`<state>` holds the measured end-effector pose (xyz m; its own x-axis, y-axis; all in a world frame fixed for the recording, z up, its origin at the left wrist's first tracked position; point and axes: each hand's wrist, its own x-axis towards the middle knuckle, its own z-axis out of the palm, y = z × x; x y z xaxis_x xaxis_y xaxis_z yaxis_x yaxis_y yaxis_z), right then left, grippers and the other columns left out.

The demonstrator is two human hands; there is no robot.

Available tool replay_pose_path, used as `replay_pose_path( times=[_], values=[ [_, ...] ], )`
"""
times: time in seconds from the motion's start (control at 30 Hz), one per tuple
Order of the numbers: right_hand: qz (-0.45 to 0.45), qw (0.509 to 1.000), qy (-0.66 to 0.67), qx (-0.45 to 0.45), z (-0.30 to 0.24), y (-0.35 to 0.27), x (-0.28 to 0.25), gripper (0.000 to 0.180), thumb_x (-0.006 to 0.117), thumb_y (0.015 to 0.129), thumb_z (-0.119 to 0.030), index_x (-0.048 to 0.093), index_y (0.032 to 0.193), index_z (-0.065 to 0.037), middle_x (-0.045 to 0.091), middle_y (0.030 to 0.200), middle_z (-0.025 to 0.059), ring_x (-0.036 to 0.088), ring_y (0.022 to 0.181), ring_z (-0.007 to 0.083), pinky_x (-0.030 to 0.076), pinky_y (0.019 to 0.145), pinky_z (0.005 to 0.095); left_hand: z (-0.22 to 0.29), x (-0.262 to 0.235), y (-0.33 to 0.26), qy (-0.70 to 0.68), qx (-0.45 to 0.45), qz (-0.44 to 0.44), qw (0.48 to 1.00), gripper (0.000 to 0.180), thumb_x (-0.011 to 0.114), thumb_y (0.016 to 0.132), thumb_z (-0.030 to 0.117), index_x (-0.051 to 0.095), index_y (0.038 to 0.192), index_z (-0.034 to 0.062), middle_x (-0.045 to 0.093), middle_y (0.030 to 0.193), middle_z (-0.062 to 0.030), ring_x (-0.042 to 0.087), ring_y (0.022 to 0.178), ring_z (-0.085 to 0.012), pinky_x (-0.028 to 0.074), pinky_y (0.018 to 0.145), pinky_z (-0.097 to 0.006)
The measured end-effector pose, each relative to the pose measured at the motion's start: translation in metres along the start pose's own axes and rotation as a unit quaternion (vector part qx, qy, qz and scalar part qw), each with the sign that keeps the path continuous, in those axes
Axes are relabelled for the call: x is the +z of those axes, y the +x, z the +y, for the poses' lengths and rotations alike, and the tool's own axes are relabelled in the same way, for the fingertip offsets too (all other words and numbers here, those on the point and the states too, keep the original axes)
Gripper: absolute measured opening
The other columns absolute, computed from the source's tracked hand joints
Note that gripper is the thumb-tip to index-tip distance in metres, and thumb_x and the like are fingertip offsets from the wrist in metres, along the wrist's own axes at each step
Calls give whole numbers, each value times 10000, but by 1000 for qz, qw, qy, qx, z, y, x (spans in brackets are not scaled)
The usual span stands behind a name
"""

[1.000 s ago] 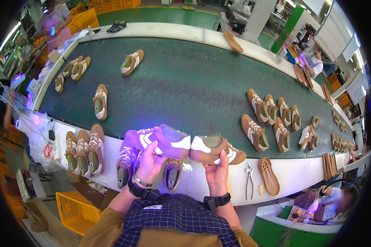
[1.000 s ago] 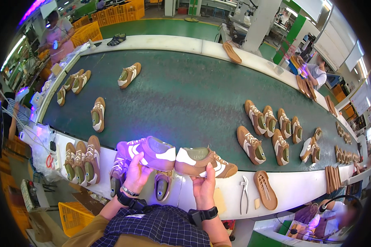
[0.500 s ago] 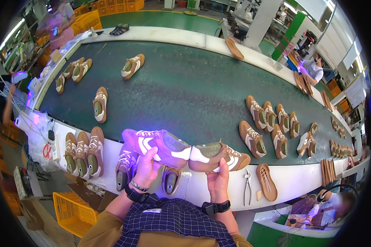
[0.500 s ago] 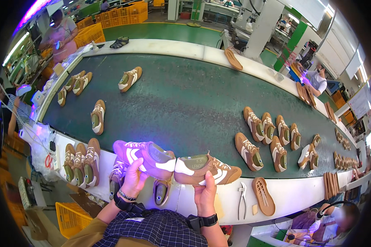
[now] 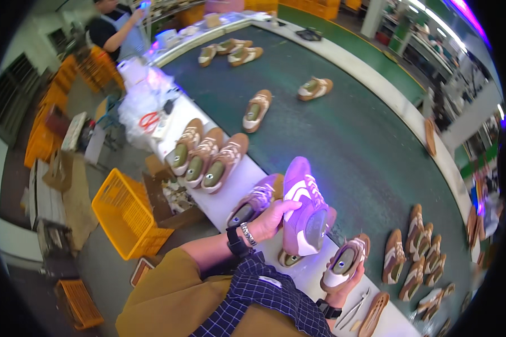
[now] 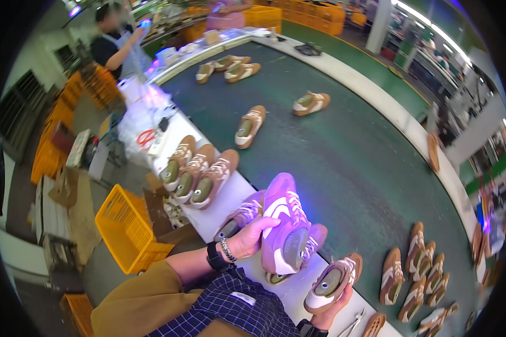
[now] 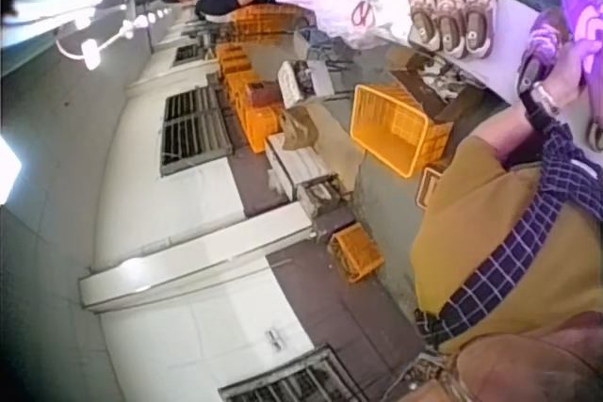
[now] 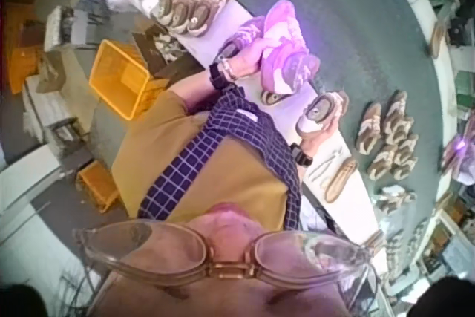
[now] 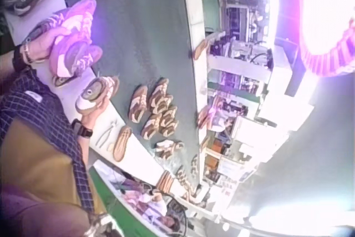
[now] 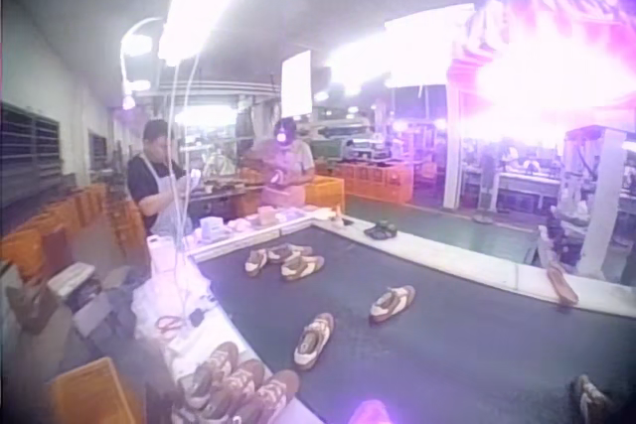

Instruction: The person repeatedly picks up pairs of brown sneakers from a conveyor belt, holds them together to compare them, and places them back on the belt. The task involves continuous handling of multiple shoe pairs in a factory setting.

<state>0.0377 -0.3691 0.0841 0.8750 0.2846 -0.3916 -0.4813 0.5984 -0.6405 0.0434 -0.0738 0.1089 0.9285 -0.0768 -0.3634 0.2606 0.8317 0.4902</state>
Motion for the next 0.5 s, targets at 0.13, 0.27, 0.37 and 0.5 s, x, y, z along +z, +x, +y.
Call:
replay_pose_path(
  times=[0.13, 0.27, 0.37, 0.5],
  values=[
    [109, 994, -26, -18, 19, -7, -1, 525, 417, 876, -468, 508, 1231, -92, 593, 1133, 83, 584, 1013, 231, 489, 862, 374, 37, -18, -26, 51, 41, -1, 998, 440, 532, 874, 205, 465, 1242, -27, 576, 1169, -121, 571, 1050, -203, 428, 960, -338],
    [66, 996, -13, 58, 22, -15, 0, 538, 440, 861, -454, 481, 1261, -97, 566, 1196, 95, 557, 1083, 262, 446, 942, 407, 62, -57, -50, 80, 60, 46, 994, 450, 518, 886, 218, 462, 1242, -51, 577, 1161, -147, 583, 1032, -210, 440, 950, -342],
    [72, 995, -19, 68, 25, -19, 6, 537, 442, 857, -459, 484, 1258, -104, 568, 1191, 96, 555, 1086, 266, 442, 946, 420, 67, -88, -57, 56, 63, 56, 995, 443, 515, 890, 209, 460, 1250, -44, 576, 1169, -146, 586, 1031, -208, 447, 941, -333],
    [52, 995, -42, 73, 27, -18, 5, 551, 452, 847, -472, 482, 1259, -108, 560, 1205, 97, 548, 1100, 269, 442, 947, 431, 72, -119, -57, 28, 65, 43, 997, 423, 505, 909, 215, 464, 1252, -28, 578, 1173, -136, 595, 1015, -196, 465, 917, -319]
  ],
)
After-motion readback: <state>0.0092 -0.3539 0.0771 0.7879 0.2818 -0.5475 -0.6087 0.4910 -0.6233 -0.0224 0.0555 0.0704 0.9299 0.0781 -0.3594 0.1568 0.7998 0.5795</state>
